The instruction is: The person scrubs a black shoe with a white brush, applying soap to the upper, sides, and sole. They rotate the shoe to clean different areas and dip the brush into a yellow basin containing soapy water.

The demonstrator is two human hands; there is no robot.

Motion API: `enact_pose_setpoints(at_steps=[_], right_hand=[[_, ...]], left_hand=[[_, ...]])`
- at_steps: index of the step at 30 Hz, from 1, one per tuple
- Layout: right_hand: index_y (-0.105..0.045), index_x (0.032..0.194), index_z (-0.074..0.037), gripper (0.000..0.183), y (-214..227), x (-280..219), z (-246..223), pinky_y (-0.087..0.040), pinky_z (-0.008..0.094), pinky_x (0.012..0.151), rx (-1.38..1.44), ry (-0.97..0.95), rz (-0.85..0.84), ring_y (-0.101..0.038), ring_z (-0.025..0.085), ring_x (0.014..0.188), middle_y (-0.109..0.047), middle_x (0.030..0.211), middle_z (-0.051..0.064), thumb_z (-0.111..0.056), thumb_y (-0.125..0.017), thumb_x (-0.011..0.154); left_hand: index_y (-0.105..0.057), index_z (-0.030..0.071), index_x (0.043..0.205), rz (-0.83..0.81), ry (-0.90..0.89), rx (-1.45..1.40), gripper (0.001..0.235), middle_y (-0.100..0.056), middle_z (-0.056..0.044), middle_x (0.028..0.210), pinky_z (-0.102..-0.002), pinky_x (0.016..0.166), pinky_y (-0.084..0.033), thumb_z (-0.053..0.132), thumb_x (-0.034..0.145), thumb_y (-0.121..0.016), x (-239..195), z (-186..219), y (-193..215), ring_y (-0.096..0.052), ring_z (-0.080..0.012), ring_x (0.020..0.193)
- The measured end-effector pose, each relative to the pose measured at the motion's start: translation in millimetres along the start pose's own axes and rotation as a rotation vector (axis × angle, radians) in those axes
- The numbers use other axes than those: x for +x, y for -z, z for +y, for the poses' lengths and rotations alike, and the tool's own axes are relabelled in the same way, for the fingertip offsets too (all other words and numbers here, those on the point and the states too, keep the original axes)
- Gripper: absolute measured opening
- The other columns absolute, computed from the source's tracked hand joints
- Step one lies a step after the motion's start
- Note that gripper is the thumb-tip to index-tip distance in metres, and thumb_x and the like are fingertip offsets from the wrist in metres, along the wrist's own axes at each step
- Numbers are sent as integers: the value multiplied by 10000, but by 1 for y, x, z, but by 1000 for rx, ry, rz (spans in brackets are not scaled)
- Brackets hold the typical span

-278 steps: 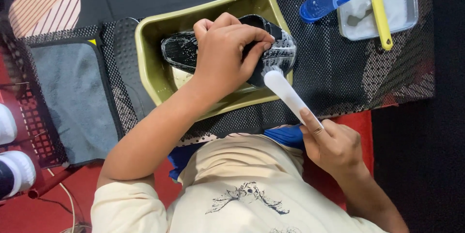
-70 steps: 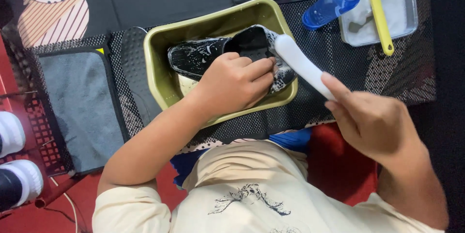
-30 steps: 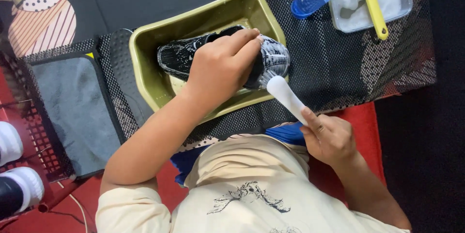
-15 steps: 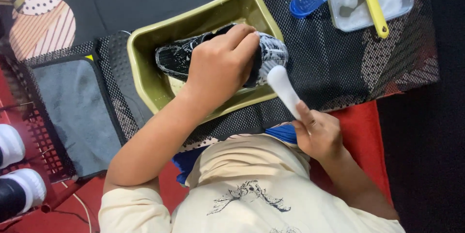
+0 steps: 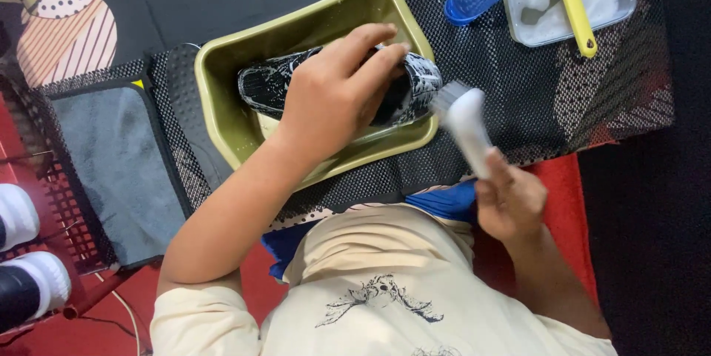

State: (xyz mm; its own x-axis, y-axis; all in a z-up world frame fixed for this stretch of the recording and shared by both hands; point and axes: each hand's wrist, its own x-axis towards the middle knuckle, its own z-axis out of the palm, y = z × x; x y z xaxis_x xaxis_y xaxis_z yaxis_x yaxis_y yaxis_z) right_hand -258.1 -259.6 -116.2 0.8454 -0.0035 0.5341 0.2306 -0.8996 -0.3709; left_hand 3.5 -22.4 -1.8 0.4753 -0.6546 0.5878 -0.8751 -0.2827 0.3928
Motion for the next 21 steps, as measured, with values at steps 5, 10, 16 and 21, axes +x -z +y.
enact_pose_setpoints(at_steps=[5,10,16,21], right_hand=[[-491,1508,43,430,8,25,-2,-291,347,507,208,-135,63,-314,147,518,-457,682,65,-107,-550,1110],[-502,1502,48,422,12,34,2,-252,348,526,219,-134,109,-290,145,538,-484,716,90,-130,-550,1123],[-486,1550,-34,428,10,61,-4,-326,384,534,154,-53,43,-361,165,550,-494,711,60,-147,-552,1142],[-554,1466,70,403,-1,88,-14,-510,438,623,35,34,-70,-645,319,693,-727,974,225,-146,-534,1125]], left_hand=[[-684,176,1248,-42,-448,159,135,-633,-43,1377,-334,667,-454,130,1123,-663,2,-1,14,-516,-191,743],[-775,112,1070,14,-487,223,73,-719,-46,1235,-333,646,-377,146,1081,-711,12,-5,22,-510,-190,720],[-769,139,1146,-49,-457,169,169,-761,-12,1248,-363,754,-412,127,1130,-600,25,-35,19,-590,-189,795],[-793,138,1158,-68,-321,-94,167,-800,-23,1184,-388,766,-374,188,1131,-637,24,-58,13,-706,-229,896]])
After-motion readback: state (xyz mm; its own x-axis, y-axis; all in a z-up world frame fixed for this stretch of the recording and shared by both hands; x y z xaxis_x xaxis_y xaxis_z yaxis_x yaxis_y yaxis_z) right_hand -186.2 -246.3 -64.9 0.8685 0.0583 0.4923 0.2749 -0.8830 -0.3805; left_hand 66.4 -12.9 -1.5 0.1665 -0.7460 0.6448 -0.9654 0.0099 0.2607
